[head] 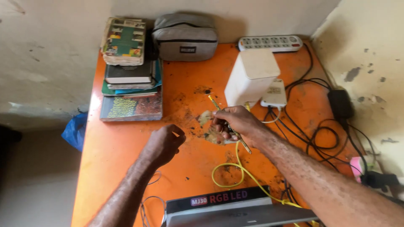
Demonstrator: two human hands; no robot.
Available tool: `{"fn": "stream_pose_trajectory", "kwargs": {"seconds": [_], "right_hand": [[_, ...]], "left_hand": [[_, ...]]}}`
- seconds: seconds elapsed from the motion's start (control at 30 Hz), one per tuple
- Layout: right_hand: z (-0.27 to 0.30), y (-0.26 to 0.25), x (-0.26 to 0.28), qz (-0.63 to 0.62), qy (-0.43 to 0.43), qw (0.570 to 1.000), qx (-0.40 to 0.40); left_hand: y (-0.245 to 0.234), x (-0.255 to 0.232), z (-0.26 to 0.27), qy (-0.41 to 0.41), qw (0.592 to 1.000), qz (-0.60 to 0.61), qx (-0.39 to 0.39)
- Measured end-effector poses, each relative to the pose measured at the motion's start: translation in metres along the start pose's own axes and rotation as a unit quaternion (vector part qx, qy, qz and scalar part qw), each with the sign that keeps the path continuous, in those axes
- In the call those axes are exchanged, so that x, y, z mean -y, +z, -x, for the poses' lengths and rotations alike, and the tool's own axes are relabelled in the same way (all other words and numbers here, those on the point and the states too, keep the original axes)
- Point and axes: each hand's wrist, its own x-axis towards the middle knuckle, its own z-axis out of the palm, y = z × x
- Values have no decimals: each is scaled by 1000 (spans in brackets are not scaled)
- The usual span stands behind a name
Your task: The person connects a yellow cable to a white router, opens a laptop, and types briefly. They then unplug the router, handle a small circuit board, and move to a pile of electronic waste on the floor, sorting through it. Finally, they return to the desk, reposition the mouse, and continue typing.
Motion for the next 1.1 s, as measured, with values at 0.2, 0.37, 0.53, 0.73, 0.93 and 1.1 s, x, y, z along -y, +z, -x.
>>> {"fn": "stream_pose_trajectory", "kwargs": {"seconds": [0.2, 0.37, 0.53, 0.73, 0.93, 1.1], "right_hand": [[16, -39, -5, -4, -17, 1000, -20], [36, -63, -4, -2, -19, 999, -38], [57, -95, -3, 12, -31, 996, -84], [65, -136, -15, -11, -50, 988, -147], [72, -165, -28, -46, -56, 982, -174], [83, -185, -38, -35, -33, 972, -229]], "left_hand": [[22, -39, -6, 38, 999, -16, 7], [36, -74, -5, 58, 998, -24, 10], [54, -97, -2, 73, 997, -31, 23], [79, -109, -4, 59, 997, -42, 22], [107, -135, -7, 66, 995, -67, 23], [132, -167, -10, 82, 994, -72, 26]]}}
